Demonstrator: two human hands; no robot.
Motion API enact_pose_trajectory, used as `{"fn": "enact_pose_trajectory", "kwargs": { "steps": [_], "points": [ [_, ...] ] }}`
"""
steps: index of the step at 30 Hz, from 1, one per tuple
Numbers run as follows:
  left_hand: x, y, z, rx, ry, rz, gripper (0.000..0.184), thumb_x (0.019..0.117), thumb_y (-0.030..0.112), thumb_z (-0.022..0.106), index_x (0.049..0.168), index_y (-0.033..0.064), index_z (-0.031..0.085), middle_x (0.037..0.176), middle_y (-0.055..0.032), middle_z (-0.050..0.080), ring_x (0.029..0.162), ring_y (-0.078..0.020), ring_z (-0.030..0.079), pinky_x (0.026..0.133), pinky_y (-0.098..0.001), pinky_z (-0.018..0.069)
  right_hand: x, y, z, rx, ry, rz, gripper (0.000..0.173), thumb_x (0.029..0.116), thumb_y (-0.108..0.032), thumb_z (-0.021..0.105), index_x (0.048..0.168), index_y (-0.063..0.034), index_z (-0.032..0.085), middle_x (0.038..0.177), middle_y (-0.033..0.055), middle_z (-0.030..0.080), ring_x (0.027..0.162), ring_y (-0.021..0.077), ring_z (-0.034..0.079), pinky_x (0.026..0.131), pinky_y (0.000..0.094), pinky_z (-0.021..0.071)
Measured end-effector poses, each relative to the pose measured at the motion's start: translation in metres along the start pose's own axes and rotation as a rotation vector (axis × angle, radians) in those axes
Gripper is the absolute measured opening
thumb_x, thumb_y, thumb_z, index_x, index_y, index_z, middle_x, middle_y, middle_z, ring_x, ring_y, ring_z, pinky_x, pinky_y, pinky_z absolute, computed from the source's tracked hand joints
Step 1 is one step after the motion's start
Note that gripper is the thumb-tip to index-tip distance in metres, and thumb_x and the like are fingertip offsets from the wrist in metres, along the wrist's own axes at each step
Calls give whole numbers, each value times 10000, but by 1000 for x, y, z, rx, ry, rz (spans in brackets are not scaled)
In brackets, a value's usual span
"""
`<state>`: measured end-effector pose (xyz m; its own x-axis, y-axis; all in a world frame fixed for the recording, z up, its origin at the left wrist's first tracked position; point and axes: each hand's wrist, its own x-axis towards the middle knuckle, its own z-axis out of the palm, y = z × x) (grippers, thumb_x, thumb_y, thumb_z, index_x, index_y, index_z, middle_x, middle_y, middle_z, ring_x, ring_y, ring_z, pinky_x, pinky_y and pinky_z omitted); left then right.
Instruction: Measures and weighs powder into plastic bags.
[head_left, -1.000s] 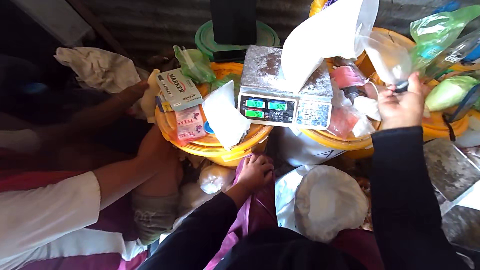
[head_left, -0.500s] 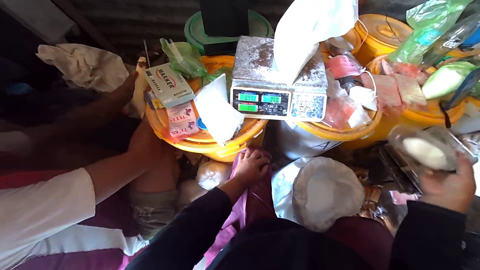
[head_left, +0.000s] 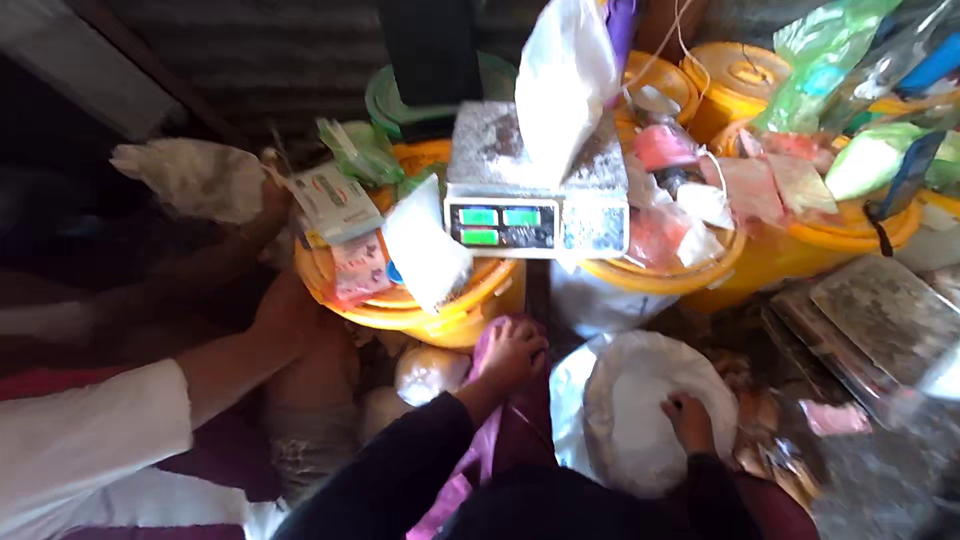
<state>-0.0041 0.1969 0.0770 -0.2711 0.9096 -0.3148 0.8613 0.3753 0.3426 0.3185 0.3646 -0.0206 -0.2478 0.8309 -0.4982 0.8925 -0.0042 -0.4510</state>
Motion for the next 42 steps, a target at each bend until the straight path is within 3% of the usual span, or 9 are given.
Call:
{"fn": "enact_pose_trajectory", "kwargs": {
  "steps": [7,14,19,23,25,28,34,37,42],
  "points": [
    [1,-11,6,-14,132,108,293,1013,320,571,1224,197,732,1380,-96,608,1356,-366,477,1083,-629,365,51,43,91,-476,-415,-57,456,998,-213,647,1378,31,589,1375,283,598,1346,428,529,1131,573,403],
    [-1,-11,10,-23,164,117,257,998,291,596,1177,190,751,1344,-99,623,1337,-363,488,1073,-627,376,61,36,126,-781,-460,-87,439,1004,-314,580,1216,58,680,1311,253,649,1275,390,599,1066,571,463],
    [0,-13,10,-30,158,109,267,1004,298,587,1192,203,750,1340,-112,623,1324,-366,492,1060,-614,369,65,1,77,-409,-414,-21,539,1063,-449,485,1215,22,698,1291,235,666,1260,399,602,1059,634,427],
    [0,-3,8,-7,105,89,286,1015,295,567,1227,195,730,1364,-108,603,1338,-366,472,1074,-611,350,29,-26,13,-22,-268,-97,385,1075,-230,527,1295,72,621,1174,316,665,1037,452,668,924,613,509],
    [1,0,9,-5,86,81,289,1021,300,565,1235,191,725,1373,-113,597,1344,-372,468,1080,-617,345,7,-22,-10,118,-246,-180,459,1047,-115,543,1487,-1,476,1325,336,576,1111,481,638,900,626,537],
    [-4,3,0,-121,54,122,250,1002,214,610,1193,124,742,1328,-166,613,1329,-396,473,1081,-616,340,-10,-1,-19,44,-269,-331,439,1033,-168,583,1426,25,558,1416,336,532,1276,481,557,1068,600,446],
    [24,49,-127,-34,653,570,209,918,63,674,1093,-17,755,1095,-203,732,1074,-341,698,972,-462,548,2,20,-9,95,-445,-188,394,1061,-273,564,1306,24,651,1252,267,665,1177,410,629,1050,588,444],
    [70,69,-231,-39,922,391,492,883,207,768,1278,-59,642,1263,-299,634,1218,-456,584,1046,-560,457,19,8,-7,217,-378,-112,405,1054,-253,585,1382,-16,603,1288,246,652,1155,387,641,1011,556,479],
    [163,91,-354,-98,812,-138,1353,672,540,914,1659,157,72,1646,-270,232,1483,-514,252,1114,-720,280,32,1,-4,291,-372,-51,437,1046,-270,603,1407,-25,579,1316,247,637,1161,401,637,995,567,489]
  ]
}}
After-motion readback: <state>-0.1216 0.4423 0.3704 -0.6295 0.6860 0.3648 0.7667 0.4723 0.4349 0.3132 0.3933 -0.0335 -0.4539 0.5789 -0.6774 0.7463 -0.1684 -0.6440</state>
